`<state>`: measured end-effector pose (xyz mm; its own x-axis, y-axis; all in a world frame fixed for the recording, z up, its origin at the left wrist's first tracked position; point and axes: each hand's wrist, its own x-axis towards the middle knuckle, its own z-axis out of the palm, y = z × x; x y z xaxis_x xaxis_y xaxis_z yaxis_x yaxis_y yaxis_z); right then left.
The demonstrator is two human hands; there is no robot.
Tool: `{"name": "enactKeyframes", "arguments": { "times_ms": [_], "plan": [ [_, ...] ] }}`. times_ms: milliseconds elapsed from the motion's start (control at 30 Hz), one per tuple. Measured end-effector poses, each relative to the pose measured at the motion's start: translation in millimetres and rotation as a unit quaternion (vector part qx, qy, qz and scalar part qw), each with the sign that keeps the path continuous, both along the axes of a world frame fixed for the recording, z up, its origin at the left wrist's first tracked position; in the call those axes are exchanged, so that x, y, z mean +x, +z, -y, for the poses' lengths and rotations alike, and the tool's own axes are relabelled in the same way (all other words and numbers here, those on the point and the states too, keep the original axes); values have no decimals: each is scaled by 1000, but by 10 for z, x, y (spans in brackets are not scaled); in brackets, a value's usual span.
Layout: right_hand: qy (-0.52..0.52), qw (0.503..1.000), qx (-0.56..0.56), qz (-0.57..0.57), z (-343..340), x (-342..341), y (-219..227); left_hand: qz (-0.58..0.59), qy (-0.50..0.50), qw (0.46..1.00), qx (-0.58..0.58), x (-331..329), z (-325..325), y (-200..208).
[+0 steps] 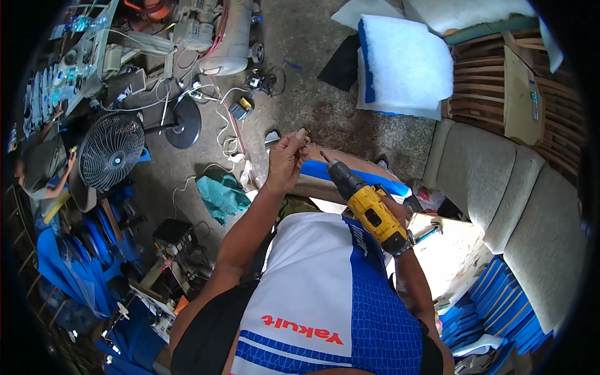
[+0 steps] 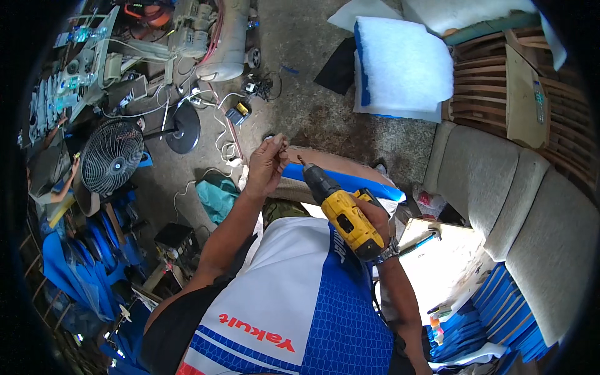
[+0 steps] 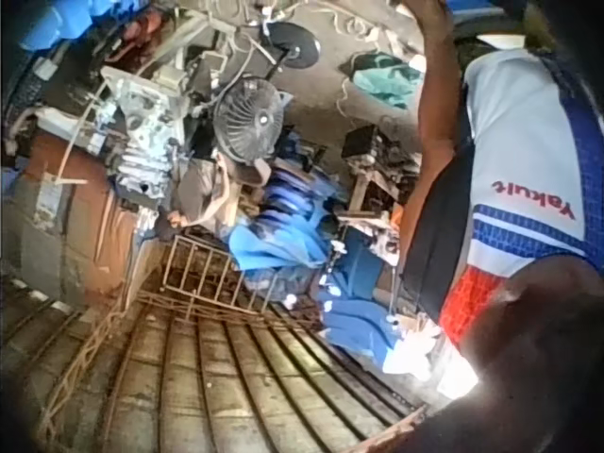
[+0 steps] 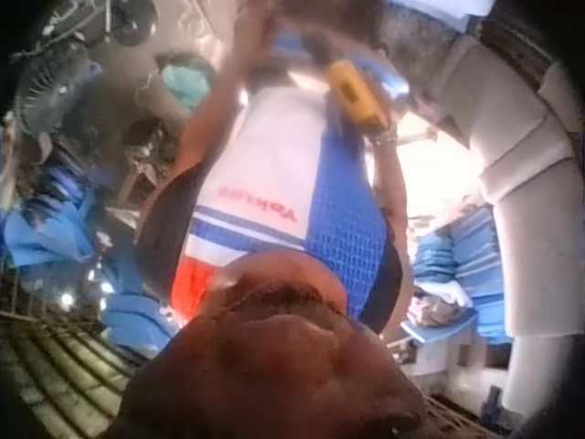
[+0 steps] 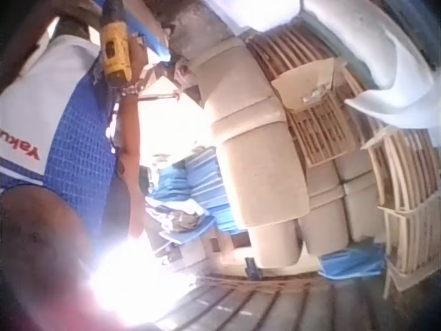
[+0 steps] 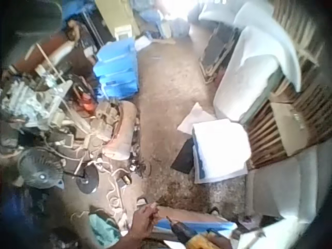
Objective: The person uses a power drill to secure a wooden board to a foam cushion. They then wrap the cushion with fabric, trim the excess with scissors, and use a staple gun to attach the fabric to the cushion. Finally, they use a hammer to adjust the fabric and secure the upholstery.
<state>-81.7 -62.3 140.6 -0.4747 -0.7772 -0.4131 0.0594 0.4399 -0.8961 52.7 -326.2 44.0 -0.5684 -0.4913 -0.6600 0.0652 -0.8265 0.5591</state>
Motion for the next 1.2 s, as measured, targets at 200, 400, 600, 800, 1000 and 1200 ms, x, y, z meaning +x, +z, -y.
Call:
{"name": "enactKeyframes", "arguments": {
  "times_ms": [200,400,600,800,1000,1200],
  "plan": [
    [-55,995,-38,78,-135,92,-21,-90,14,985,150,-75,-231,203],
    [-40,999,-22,28,-268,201,-258,-106,42,981,157,-80,-354,321],
    [-37,997,-41,49,-261,229,-240,-113,33,984,137,-18,-322,365],
    [108,953,-65,-274,-6,27,114,-24,4,1000,6,-33,-305,502],
    [135,949,-48,-280,101,-98,88,51,-39,998,-13,-4,-283,309],
    [114,973,-65,-189,318,-333,-194,33,-217,873,-436,91,174,-201]
  ]
}}
